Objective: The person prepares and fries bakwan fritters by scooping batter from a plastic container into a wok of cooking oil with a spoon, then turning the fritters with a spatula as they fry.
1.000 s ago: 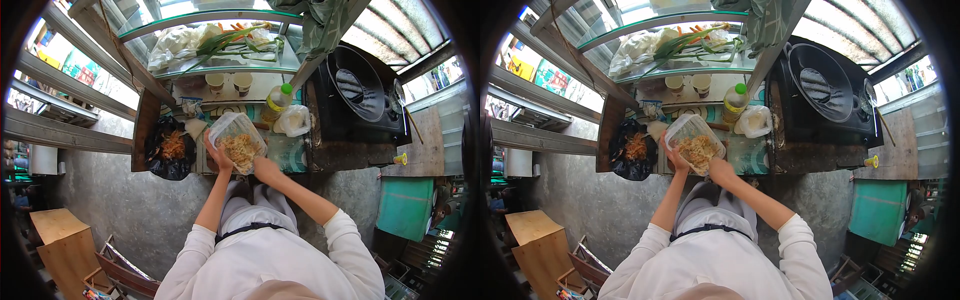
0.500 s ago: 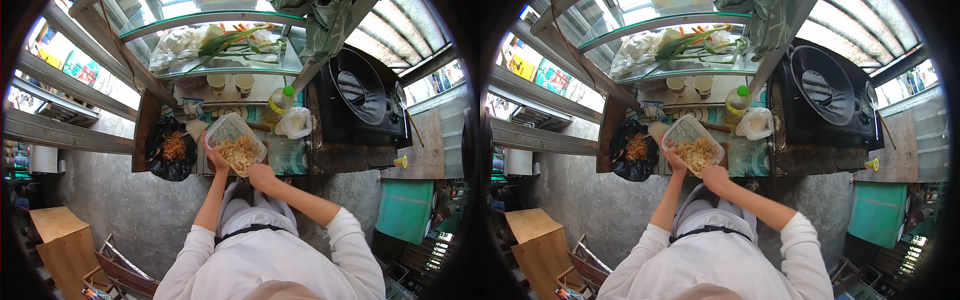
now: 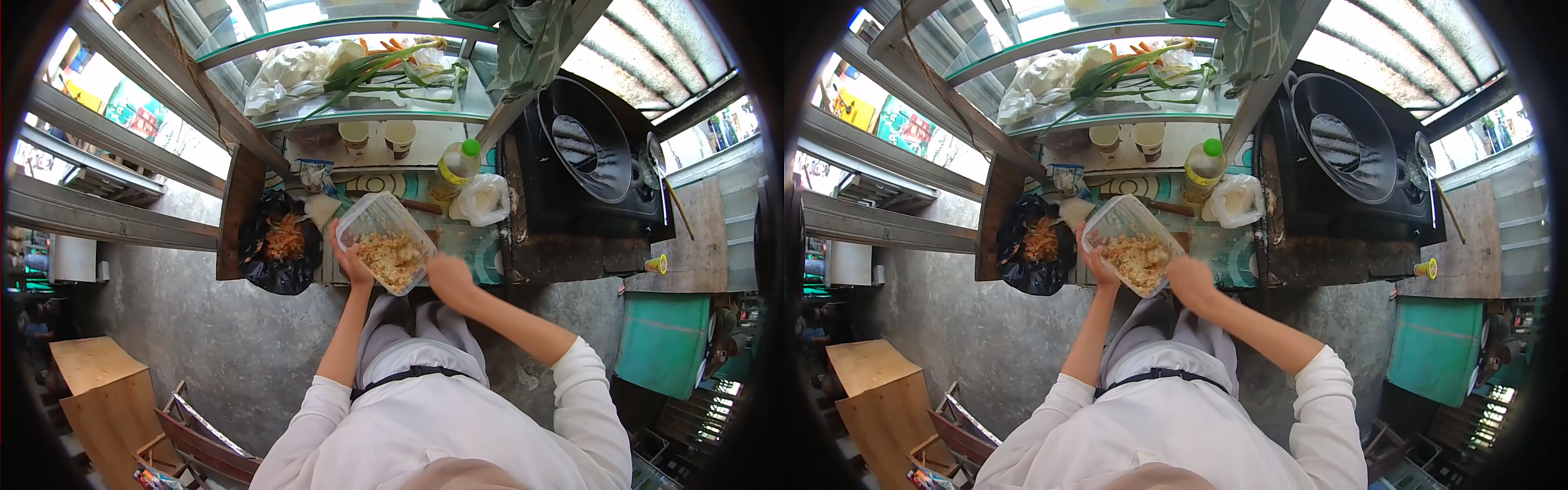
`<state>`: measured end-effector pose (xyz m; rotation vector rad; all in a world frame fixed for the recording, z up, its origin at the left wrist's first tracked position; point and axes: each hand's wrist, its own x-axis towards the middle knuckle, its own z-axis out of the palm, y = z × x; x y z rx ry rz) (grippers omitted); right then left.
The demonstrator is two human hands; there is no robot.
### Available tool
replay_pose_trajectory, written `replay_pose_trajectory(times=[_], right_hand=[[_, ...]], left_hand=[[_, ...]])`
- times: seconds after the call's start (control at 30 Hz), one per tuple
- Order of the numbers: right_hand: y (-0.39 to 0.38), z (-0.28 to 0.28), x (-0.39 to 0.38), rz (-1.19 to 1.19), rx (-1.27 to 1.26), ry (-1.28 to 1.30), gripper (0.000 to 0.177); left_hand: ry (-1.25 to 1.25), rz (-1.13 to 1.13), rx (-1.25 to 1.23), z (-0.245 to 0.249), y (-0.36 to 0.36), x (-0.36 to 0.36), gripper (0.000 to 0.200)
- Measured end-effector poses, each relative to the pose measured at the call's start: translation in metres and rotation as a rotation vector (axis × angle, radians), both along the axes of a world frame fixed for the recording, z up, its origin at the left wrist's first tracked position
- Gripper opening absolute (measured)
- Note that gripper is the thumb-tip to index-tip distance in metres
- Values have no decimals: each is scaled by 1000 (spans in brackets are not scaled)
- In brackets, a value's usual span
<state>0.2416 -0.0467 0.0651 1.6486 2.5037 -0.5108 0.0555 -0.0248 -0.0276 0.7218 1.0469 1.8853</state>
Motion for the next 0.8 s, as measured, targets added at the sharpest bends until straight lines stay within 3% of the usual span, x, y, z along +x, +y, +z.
replay_pose_trajectory(times=[0.13, 0.23, 0.37, 0.47, 0.57, 0.7, 0.8], right_hand=[[31, 19, -23, -5, 100, 171, 24], [-2, -16, -30, 143, 54, 107, 27], [9, -5, -15, 176, 150, 134, 24], [20, -1, -17, 59, 287, 137, 23], [-18, -24, -11, 184, 216, -13, 19], [20, 20, -1, 51, 90, -72, 11], [26, 4, 9, -22, 44, -76, 12]], left_hand=[[-53, -102, -13, 7, 0, 2, 59], [-156, -106, -47, 4, 8, -4, 59], [5, -138, -91, -6, 3, -6, 61], [63, -132, -76, 10, 9, 1, 63], [102, -107, -83, -2, 19, -3, 61], [95, -166, -73, 6, 9, 2, 61], [181, -152, -52, 8, 17, 8, 61]])
